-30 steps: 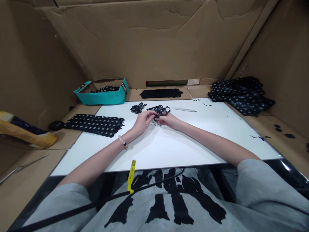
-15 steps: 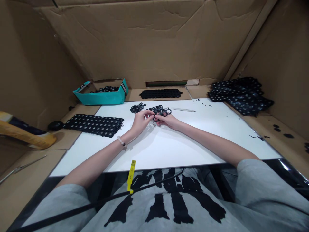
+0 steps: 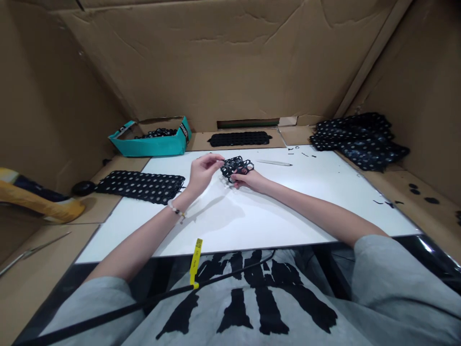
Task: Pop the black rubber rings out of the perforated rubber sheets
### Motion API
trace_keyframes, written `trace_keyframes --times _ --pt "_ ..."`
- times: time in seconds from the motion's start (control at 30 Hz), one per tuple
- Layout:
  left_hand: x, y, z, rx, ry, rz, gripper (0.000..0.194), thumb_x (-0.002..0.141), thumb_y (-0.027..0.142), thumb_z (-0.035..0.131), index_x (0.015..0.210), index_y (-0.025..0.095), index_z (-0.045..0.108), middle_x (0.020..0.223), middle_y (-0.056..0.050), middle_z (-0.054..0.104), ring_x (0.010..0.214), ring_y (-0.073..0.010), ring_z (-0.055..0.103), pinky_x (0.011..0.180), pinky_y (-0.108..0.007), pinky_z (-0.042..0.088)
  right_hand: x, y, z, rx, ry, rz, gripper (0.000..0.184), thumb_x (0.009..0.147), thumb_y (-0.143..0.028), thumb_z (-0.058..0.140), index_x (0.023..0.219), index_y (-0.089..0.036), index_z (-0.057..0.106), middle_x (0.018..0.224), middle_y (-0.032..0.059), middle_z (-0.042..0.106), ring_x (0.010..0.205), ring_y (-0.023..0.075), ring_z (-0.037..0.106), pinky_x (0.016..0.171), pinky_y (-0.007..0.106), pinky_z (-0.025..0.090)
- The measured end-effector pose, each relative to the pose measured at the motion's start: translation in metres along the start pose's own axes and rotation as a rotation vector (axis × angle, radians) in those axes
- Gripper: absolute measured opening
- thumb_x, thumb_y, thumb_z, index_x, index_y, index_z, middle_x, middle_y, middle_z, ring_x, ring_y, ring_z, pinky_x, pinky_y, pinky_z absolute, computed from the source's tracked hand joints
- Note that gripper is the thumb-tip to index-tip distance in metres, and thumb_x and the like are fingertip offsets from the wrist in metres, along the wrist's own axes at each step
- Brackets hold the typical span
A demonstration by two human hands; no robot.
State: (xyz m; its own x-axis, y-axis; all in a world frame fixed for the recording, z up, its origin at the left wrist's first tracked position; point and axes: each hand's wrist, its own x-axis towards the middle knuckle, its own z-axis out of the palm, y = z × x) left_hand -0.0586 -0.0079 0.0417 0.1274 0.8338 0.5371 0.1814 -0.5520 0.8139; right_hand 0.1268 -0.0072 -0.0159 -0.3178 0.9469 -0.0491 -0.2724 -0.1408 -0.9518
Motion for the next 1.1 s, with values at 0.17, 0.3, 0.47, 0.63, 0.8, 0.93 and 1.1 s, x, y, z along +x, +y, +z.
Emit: trace_keyframes --times 0.17,0.3,0.47,0.63,0.8,0.93,1.1 --pt "0.027 -0.027 -0.038 0.403 0.182 0.033 0.016 0.078 0.032 0.067 0.083 0.018 0.074 0.094 -0.007 0.074 0.085 -0.0195 0.063 0.073 -0.029 0.047 -0.002 0.001 0.002 -0.005 0.02 0.009 0.033 0.061 -0.022 0.085 0.079 -0.016 0.058 0.062 -0.0014 0.065 0.05 0.0112 0.057 0.048 0.025 0.052" --pt "0.035 -0.063 -0.06 0.787 0.054 -0.026 0.017 0.082 0.027 0.061 0.086 0.019 0.076 0.096 -0.007 0.076 0.094 -0.0251 0.06 0.089 -0.037 0.044 -0.006 -0.002 0.006 -0.015 0.03 0.004 0.031 0.062 -0.022 0.085 0.078 -0.016 0.058 0.062 -0.0017 0.064 0.049 0.0104 0.057 0.049 0.025 0.053" --pt "0.033 -0.072 -0.062 1.016 -0.124 -0.058 0.028 0.086 0.023 0.054 0.1 0.018 0.078 0.107 -0.009 0.074 0.104 -0.0309 0.056 0.09 -0.04 0.044 -0.017 -0.034 0.003 -0.198 0.025 0.112 0.023 0.067 -0.023 0.083 0.078 -0.013 0.065 0.059 -0.0012 0.061 0.047 0.0099 0.055 0.045 0.022 0.049" --pt "0.032 -0.068 -0.06 1.064 -0.095 -0.105 0.032 0.087 0.022 0.05 0.107 0.019 0.075 0.103 -0.009 0.074 0.105 -0.0319 0.055 0.085 -0.04 0.045 -0.031 -0.104 -0.024 -0.6 0.115 0.0 0.026 0.083 -0.033 0.071 0.069 -0.012 0.067 0.055 0.0019 0.058 0.048 0.0075 0.051 0.045 0.019 0.047" --pt "0.033 -0.067 -0.061 1.059 -0.066 -0.069 0.028 0.087 0.021 0.05 0.102 0.018 0.074 0.11 -0.011 0.072 0.107 -0.0328 0.053 0.088 -0.042 0.044 -0.026 -0.165 -0.036 -0.798 0.21 -0.105 0.021 0.076 -0.028 0.076 0.069 -0.014 0.064 0.068 0.0063 0.066 0.061 0.0144 0.063 0.055 0.026 0.056" --pt "0.029 -0.052 -0.053 0.953 -0.034 0.082 0.028 0.09 0.022 0.049 0.106 0.017 0.072 0.11 -0.009 0.072 0.102 -0.0299 0.054 0.092 -0.043 0.043 0.01 -0.196 -0.014 -0.583 0.208 -0.119 0.017 0.082 -0.025 0.071 0.076 -0.014 0.059 0.066 0.005 0.062 0.063 0.0162 0.066 0.064 0.034 0.061" --pt "0.015 -0.037 -0.03 0.789 -0.177 0.205 0.025 0.09 0.018 0.049 0.101 0.016 0.072 0.102 -0.008 0.074 0.096 -0.026 0.055 0.086 -0.038 0.047 0.081 -0.226 0.025 -0.362 0.192 -0.279 0.015 0.091 -0.029 0.056 0.085 -0.015 0.054 0.07 0.0024 0.06 0.069 0.0162 0.069 0.073 0.038 0.061"
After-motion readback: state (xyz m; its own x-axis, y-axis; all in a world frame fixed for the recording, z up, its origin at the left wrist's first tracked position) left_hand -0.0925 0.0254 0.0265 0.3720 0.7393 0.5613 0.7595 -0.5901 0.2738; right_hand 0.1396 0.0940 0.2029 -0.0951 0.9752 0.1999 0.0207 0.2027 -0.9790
